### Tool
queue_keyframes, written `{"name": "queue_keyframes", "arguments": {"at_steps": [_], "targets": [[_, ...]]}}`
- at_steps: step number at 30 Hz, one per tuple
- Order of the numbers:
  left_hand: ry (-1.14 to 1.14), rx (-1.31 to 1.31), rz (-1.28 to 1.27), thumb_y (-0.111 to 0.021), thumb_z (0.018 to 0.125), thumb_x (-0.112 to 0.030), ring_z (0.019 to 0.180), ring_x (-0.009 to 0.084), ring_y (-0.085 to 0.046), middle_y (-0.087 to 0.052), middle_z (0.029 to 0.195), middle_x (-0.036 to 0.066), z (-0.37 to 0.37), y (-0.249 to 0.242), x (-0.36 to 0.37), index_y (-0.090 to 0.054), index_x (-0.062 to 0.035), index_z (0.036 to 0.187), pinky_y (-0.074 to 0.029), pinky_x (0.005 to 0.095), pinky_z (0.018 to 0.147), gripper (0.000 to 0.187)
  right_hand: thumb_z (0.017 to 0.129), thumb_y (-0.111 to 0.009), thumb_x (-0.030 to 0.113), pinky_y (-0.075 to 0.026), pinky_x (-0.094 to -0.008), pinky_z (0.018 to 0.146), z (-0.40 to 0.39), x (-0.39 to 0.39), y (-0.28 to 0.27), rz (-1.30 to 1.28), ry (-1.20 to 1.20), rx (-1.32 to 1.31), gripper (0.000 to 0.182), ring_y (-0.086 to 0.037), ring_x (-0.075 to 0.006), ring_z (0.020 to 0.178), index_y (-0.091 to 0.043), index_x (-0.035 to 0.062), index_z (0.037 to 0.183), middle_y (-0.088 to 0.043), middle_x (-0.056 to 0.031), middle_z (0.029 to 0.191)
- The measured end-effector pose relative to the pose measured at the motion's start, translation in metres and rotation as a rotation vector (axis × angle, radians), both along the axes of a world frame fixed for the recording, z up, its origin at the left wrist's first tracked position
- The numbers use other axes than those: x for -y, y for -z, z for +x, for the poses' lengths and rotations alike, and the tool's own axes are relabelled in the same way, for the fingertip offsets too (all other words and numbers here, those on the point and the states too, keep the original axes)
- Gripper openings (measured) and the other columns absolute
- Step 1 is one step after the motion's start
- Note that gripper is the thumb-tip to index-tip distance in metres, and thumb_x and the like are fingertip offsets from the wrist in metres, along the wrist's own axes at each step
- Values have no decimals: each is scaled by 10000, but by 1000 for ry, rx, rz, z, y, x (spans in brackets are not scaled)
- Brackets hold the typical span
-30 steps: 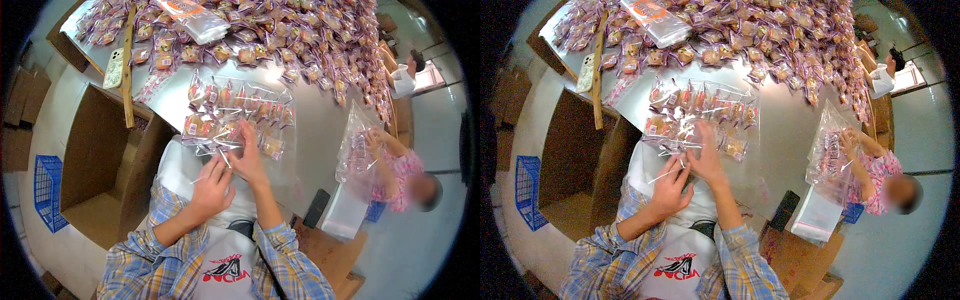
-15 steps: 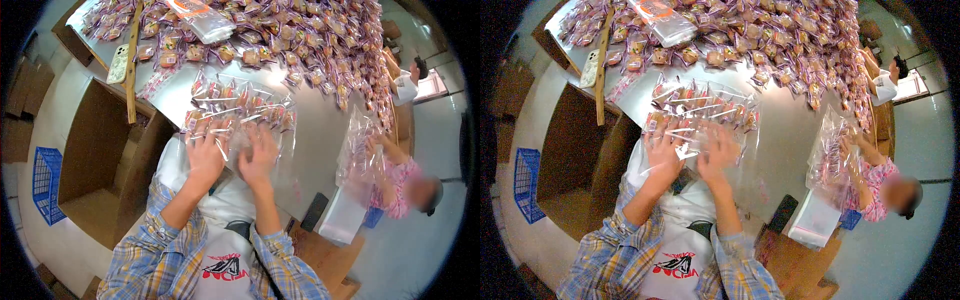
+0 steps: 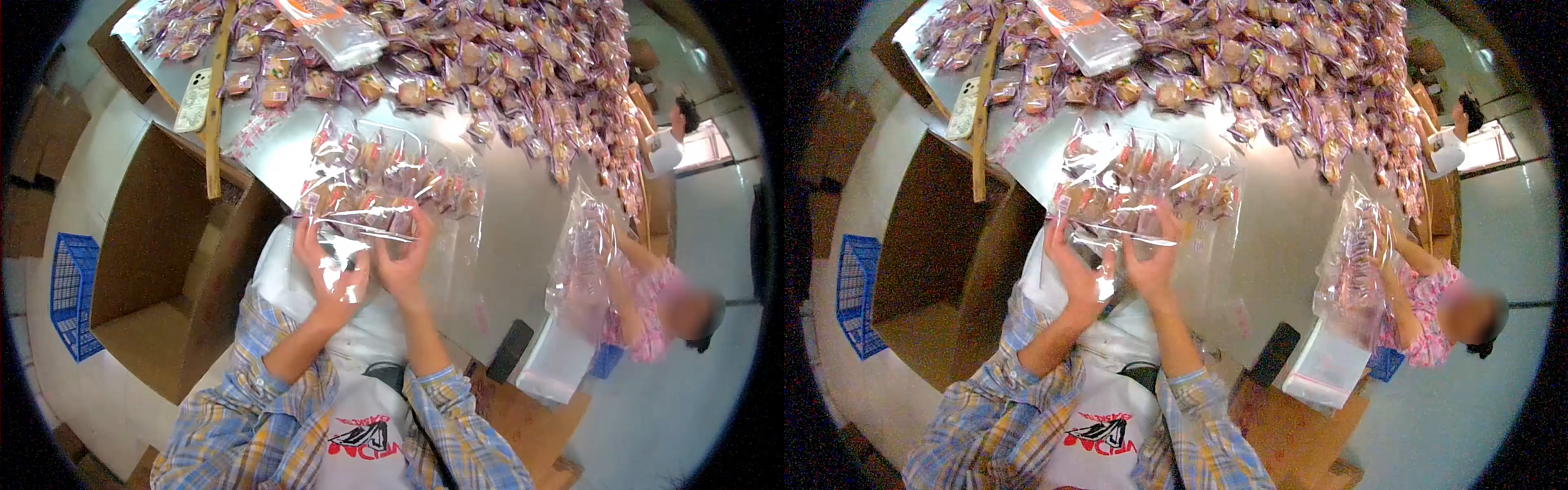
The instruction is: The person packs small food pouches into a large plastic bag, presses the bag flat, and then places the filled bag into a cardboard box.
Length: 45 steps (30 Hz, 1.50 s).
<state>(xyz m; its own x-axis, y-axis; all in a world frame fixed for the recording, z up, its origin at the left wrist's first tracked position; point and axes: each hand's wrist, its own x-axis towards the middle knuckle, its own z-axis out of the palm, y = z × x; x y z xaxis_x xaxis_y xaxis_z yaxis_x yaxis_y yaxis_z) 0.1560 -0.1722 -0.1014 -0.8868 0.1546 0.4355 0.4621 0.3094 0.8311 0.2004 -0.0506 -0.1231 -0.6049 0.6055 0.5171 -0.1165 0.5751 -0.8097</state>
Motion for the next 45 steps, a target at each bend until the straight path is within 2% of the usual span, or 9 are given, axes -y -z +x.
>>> {"name": "queue_keyframes", "arguments": {"at_steps": [6,10,18,21,27,31,34,41,45], "targets": [[-54,930,683,-665,955,2,1238,259,-545,-320,1568,182,2,-3,-4,-128,6,1581,-505,364,1001,825,748,-772,-10,-371,-455,1171,1,3,9,60,75,67,653,-439,-342,1409,-590,44,1372,-439,-169,1484],[-6,649,667,-656,980,6,1215,194,-565,-440,1473,161,-12,-6,-10,-167,-23,1585,-473,329,1027,779,761,-789,40,-363,-466,1171,2,-1,13,44,35,144,637,-432,-350,1425,-603,78,1369,-434,-175,1507],[-9,549,654,-665,999,-36,1315,244,-503,-444,1485,134,-20,-3,-10,-390,-26,1461,-422,364,1128,538,808,-710,28,-312,-494,1214,2,-2,17,-89,-24,49,556,-420,-383,1461,-619,72,1355,-475,-208,1540],[55,642,688,-686,966,-20,1308,242,-496,-419,1494,140,-26,0,-7,-363,-17,1502,-410,372,1135,625,814,-682,2,-312,-485,1217,-3,-2,22,-112,-20,27,550,-452,-383,1444,-614,64,1357,-518,-213,1515],[-79,464,-65,-722,894,-27,1171,228,-492,-432,1350,158,-6,-7,12,-271,-16,1591,-468,353,1001,831,810,-683,-21,-352,-475,1195,-2,-1,14,-70,47,89,529,-492,-378,1415,-622,58,1330,-558,-203,1485],[10,480,324,-721,921,-48,1139,214,-471,-414,1302,140,-5,22,13,-287,0,1566,-463,353,948,779,859,-740,-21,-516,-349,1002,-1,-2,27,-133,67,77,511,-571,-236,1294,-597,63,1342,-491,-169,1549],[-24,350,303,-711,945,-51,1135,203,-510,-462,1286,140,-15,30,5,-277,5,1559,-475,329,936,755,800,-773,21,-412,-435,1137,0,0,21,-177,76,98,527,-528,-346,1361,-642,81,1307,-576,-179,1424],[118,728,587,-621,1026,-67,1133,178,-592,-582,1302,155,-16,-3,-6,-129,-77,1622,-527,318,908,772,808,-785,18,-519,-377,944,0,-1,19,-94,89,119,514,-592,-263,1112,-645,81,1299,-571,-111,1239],[34,708,767,-606,1043,-89,1212,230,-593,-563,1330,179,-10,23,-8,-228,-64,1530,-536,348,958,617,853,-798,40,-546,-316,870,1,0,18,-113,59,79,495,-593,-188,1095,-624,74,1315,-528,-89,1278]]}}
